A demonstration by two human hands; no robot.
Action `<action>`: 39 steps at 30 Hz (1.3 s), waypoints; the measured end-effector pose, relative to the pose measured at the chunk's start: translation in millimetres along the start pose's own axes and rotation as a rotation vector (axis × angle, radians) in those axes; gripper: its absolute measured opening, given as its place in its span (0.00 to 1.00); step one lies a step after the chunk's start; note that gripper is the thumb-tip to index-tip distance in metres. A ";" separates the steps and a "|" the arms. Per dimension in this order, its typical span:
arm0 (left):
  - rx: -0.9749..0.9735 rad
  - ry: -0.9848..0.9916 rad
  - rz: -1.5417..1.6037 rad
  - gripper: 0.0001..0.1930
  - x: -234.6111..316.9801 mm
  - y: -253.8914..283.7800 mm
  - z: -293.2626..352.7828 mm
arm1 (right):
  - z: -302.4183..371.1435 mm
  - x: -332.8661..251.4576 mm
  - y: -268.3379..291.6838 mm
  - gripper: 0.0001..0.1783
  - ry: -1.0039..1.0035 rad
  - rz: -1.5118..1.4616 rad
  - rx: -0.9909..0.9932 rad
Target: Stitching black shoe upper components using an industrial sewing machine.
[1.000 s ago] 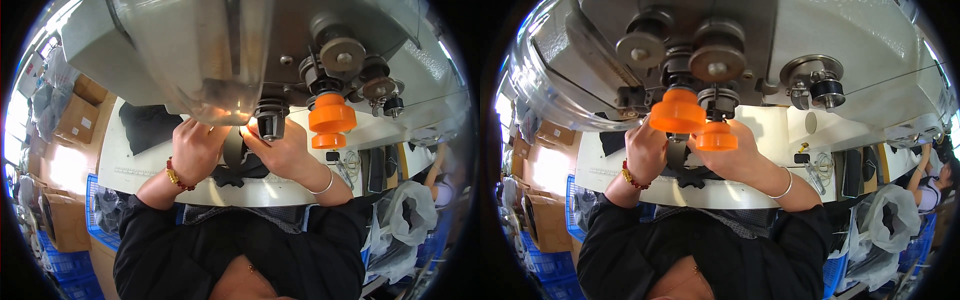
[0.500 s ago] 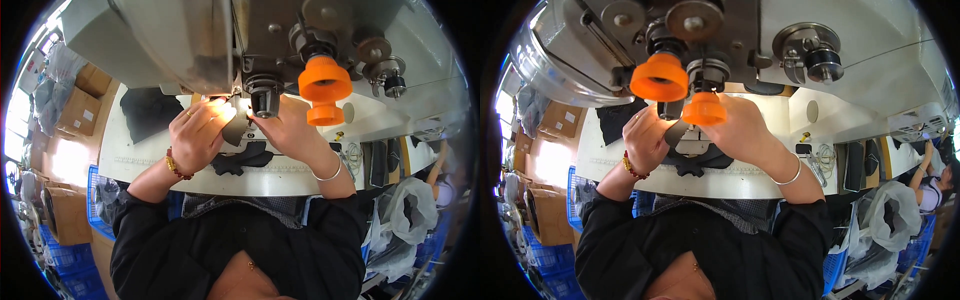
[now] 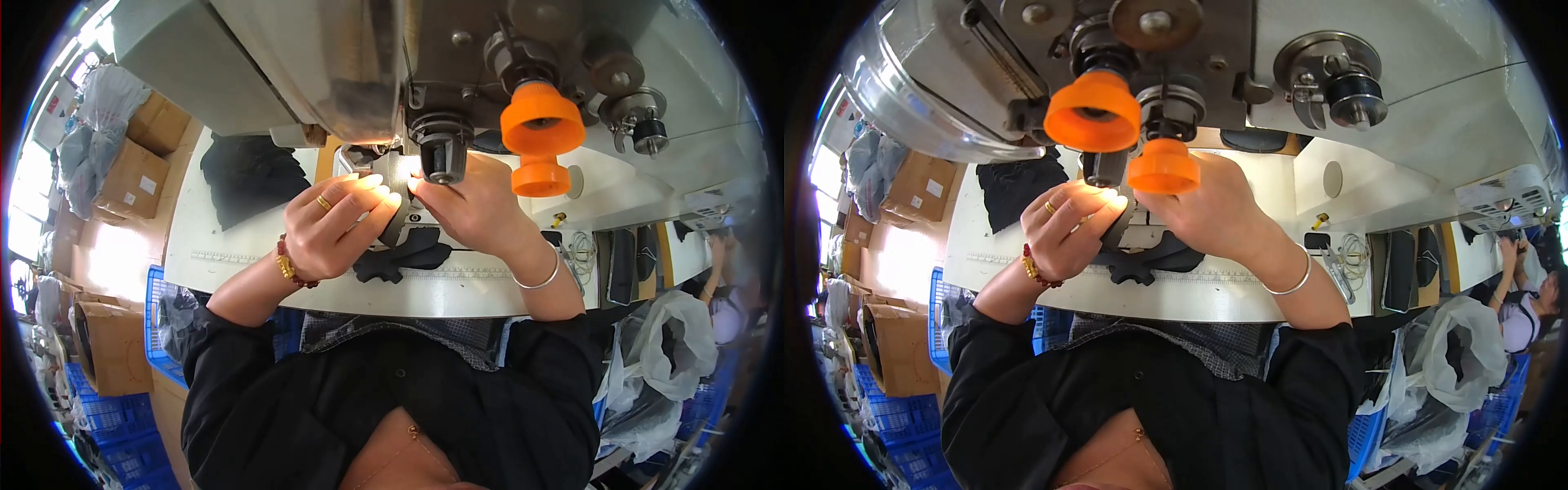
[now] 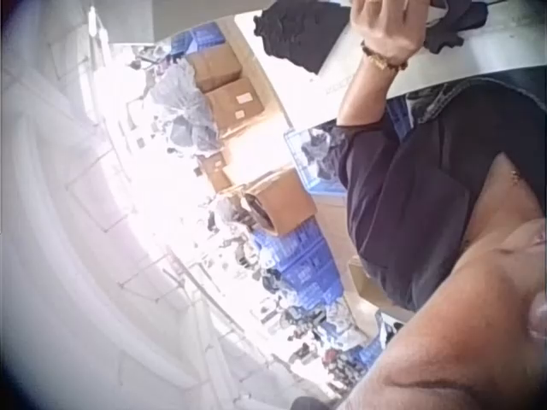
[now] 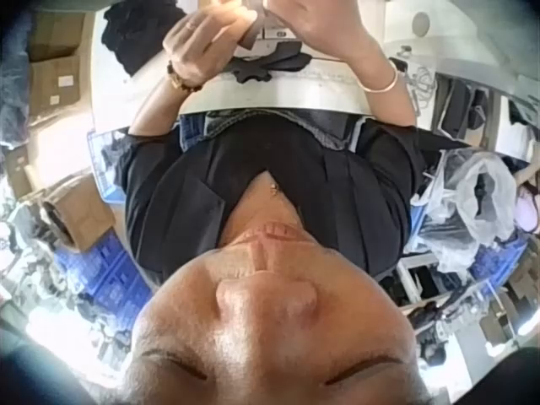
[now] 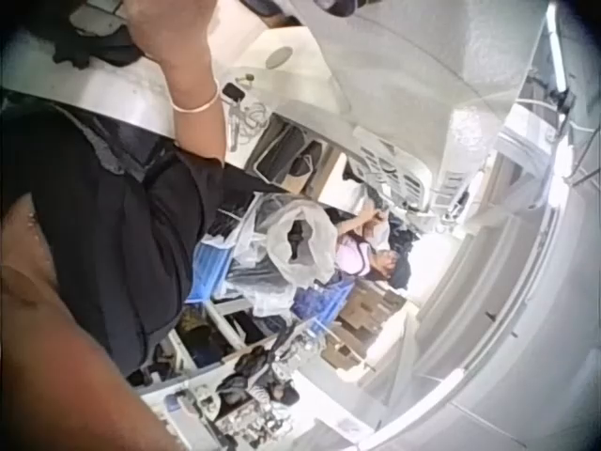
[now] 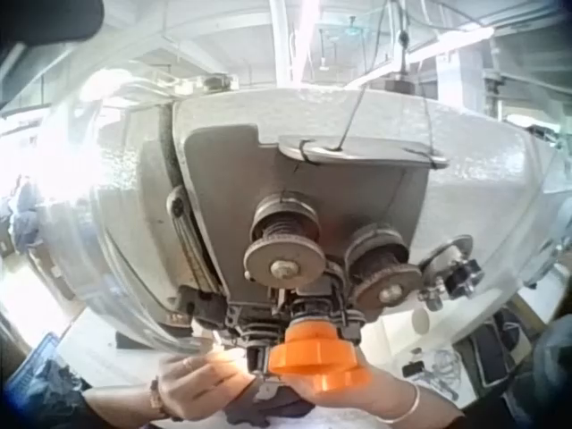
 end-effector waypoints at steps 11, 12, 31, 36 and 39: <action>-0.096 0.023 0.013 0.13 3.0 7.6 -15.0 | -0.8 -1.5 4.1 0.15 0.017 0.035 0.016; -0.131 0.026 0.019 0.13 2.9 9.5 -19.0 | -1.0 -1.6 4.2 0.15 0.005 0.030 -0.015; -0.202 0.033 0.026 0.09 -10.9 9.3 -16.0 | 2.7 3.5 -7.2 0.15 -0.110 -0.238 0.038; -0.120 0.086 0.019 0.10 -16.1 -1.4 -4.2 | 2.3 2.5 -10.5 0.09 -0.066 -0.135 0.066; -0.128 0.156 0.020 0.09 -14.3 -5.8 -1.0 | 2.1 1.7 -9.7 0.07 -0.037 -0.025 0.090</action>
Point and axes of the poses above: each hand's wrist, its own z-axis away from the middle knuckle, its own y-axis out of the back of the hand, x = y × z, the point moved 1 cm from there along -z, towards the middle knuckle, and after that the axes turned 13 degrees about -y, right-handed, at the moved point
